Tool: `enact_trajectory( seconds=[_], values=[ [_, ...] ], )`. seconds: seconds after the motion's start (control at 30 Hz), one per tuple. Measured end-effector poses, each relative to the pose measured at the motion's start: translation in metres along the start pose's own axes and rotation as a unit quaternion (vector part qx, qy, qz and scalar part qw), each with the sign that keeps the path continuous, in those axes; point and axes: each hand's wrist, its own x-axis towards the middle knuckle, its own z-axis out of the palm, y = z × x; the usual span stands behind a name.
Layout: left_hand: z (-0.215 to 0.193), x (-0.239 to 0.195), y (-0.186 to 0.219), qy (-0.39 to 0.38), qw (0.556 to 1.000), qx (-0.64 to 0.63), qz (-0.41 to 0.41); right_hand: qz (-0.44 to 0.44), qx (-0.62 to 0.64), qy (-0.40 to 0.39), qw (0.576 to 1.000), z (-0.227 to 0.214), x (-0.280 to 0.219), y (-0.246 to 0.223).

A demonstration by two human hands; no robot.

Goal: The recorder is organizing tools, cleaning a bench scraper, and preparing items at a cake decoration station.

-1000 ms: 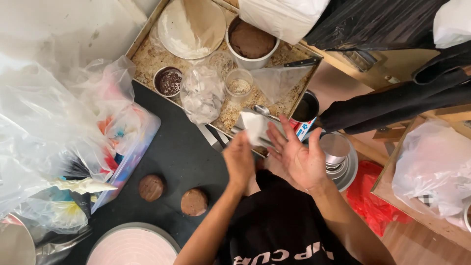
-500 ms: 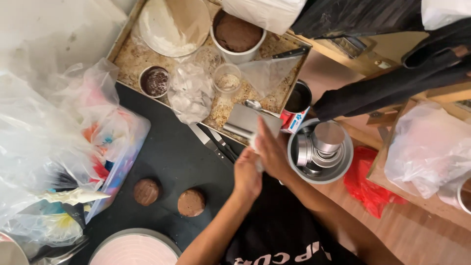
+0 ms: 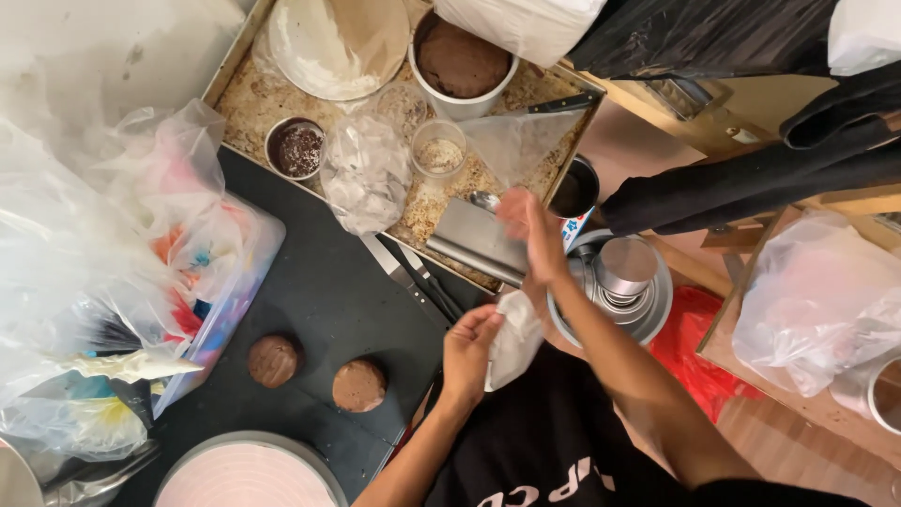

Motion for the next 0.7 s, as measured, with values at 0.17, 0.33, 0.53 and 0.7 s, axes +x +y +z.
enact_trajectory(
  seconds=[0.17,0.33,0.53,0.7],
  values=[
    [-0.014,0.001,0.036,0.03,0.994,-0.084,0.061,-0.177,-0.397,0.093,0.896,-0.046,0.081,0.0],
    [-0.03,0.001,0.053,0.078,0.981,-0.155,0.089,-0.257,-0.583,0.019,0.771,-0.044,0.117,-0.017],
    [-0.009,-0.01,0.076,0.091,0.981,-0.166,0.036,-0.2,-0.584,-0.021,0.786,-0.041,0.17,-0.029],
    [0.001,-0.01,0.079,0.105,0.976,-0.189,-0.031,-0.16,-0.709,-0.112,0.677,-0.047,0.185,-0.036]
  ],
)
